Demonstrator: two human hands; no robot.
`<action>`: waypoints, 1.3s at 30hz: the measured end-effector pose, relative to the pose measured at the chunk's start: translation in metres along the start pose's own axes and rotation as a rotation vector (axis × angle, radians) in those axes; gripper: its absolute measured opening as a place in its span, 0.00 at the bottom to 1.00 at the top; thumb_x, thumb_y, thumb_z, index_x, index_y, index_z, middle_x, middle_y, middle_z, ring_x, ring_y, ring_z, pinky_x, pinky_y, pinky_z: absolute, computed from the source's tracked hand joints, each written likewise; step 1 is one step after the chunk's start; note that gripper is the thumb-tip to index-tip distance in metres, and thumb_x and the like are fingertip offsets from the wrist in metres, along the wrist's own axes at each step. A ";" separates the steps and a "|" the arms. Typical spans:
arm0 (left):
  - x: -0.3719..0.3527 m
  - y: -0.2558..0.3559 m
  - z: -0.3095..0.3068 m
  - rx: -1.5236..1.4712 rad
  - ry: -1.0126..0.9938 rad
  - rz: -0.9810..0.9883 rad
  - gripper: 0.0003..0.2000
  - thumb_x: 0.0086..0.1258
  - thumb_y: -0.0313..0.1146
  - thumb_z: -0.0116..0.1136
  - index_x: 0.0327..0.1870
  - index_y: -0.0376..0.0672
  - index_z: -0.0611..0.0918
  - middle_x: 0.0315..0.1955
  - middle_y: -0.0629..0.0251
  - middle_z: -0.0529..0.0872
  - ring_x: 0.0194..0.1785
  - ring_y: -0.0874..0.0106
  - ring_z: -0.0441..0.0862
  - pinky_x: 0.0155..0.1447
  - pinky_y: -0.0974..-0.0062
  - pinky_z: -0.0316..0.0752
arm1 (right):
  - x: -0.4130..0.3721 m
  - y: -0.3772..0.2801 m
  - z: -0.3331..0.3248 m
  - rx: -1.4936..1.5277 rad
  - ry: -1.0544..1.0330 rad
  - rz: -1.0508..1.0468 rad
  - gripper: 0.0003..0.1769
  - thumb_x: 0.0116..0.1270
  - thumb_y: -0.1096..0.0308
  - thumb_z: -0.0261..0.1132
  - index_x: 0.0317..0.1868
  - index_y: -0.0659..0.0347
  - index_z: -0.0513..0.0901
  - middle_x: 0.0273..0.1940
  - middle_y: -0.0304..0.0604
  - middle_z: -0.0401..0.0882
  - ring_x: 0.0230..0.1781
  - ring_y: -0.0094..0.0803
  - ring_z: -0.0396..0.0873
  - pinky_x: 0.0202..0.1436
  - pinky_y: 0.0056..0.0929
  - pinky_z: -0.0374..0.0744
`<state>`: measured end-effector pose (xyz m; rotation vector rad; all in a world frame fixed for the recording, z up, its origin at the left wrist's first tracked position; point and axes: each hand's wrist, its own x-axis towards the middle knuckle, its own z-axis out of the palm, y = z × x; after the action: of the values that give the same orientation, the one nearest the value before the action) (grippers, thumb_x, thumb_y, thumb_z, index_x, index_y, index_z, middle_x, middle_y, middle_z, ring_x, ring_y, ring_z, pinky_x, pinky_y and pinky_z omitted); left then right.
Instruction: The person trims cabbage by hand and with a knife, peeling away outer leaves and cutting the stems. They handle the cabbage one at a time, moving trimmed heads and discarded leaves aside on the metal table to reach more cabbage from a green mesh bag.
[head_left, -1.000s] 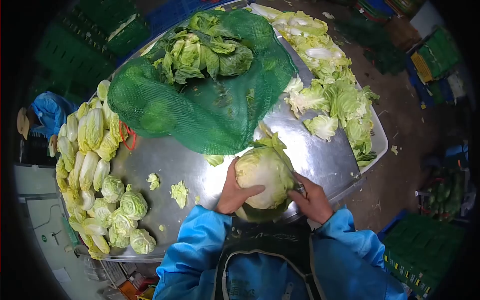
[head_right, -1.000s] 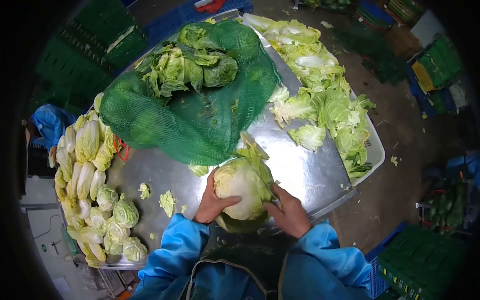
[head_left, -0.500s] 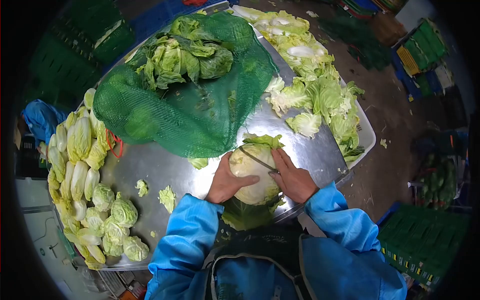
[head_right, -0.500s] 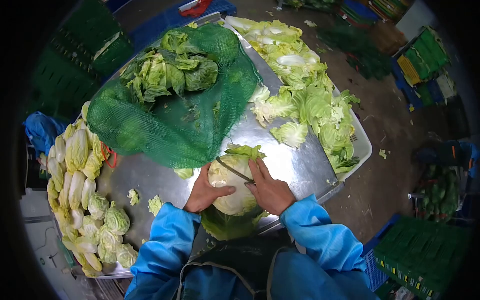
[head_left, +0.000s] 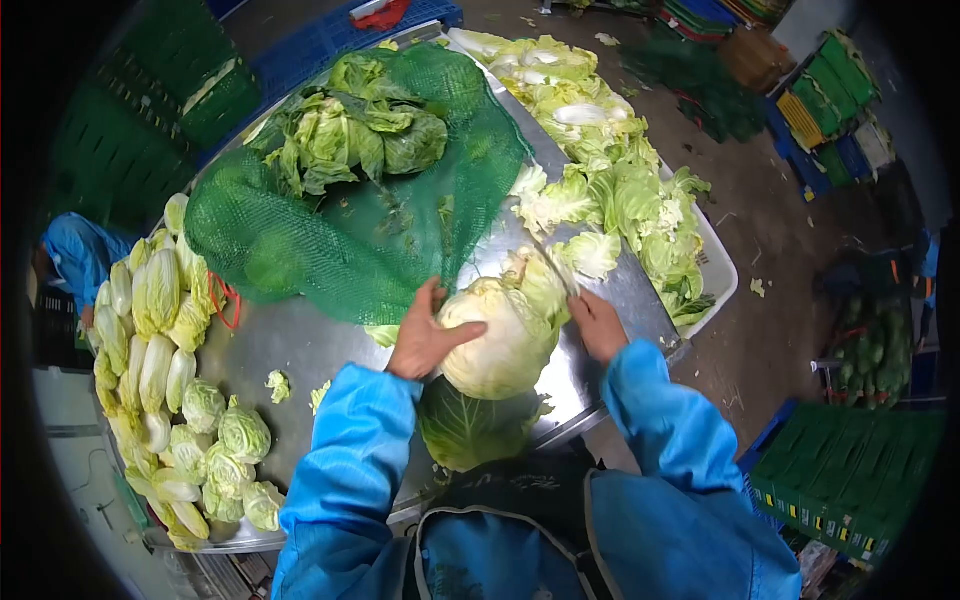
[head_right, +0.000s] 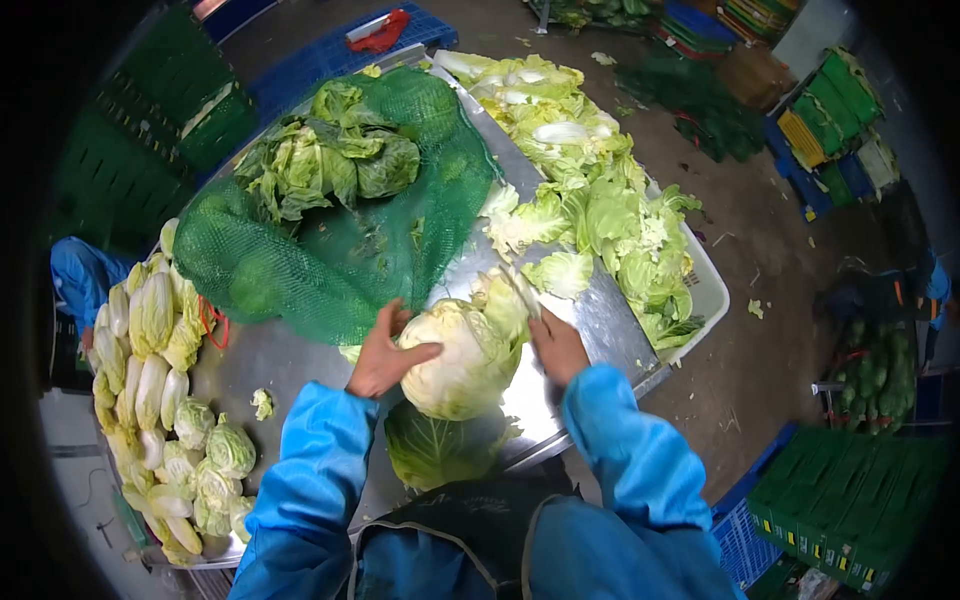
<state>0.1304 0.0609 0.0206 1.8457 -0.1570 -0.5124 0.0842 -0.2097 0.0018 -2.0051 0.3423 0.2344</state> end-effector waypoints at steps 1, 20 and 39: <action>-0.011 -0.002 -0.002 0.014 0.128 -0.014 0.50 0.46 0.42 0.79 0.66 0.26 0.59 0.57 0.45 0.72 0.63 0.59 0.69 0.67 0.66 0.64 | -0.019 -0.003 0.005 -0.020 0.050 -0.153 0.23 0.71 0.58 0.53 0.62 0.60 0.72 0.41 0.61 0.81 0.43 0.54 0.80 0.48 0.40 0.76; -0.029 -0.009 0.010 0.012 0.215 -0.048 0.53 0.42 0.43 0.80 0.65 0.24 0.58 0.56 0.43 0.71 0.59 0.59 0.73 0.63 0.69 0.69 | -0.035 -0.053 0.039 -0.546 -0.165 -0.437 0.36 0.71 0.55 0.53 0.72 0.62 0.51 0.66 0.62 0.62 0.49 0.60 0.77 0.52 0.44 0.78; -0.038 -0.014 -0.007 -0.341 0.254 -0.048 0.50 0.46 0.29 0.77 0.69 0.31 0.54 0.61 0.47 0.68 0.62 0.63 0.71 0.64 0.69 0.70 | -0.001 0.042 0.023 0.070 0.118 -0.217 0.26 0.71 0.60 0.55 0.66 0.61 0.65 0.48 0.58 0.80 0.50 0.43 0.80 0.51 0.35 0.76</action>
<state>0.0969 0.0854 0.0196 1.5644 0.1388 -0.3108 0.0688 -0.2067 -0.0438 -1.9724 0.2017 -0.0316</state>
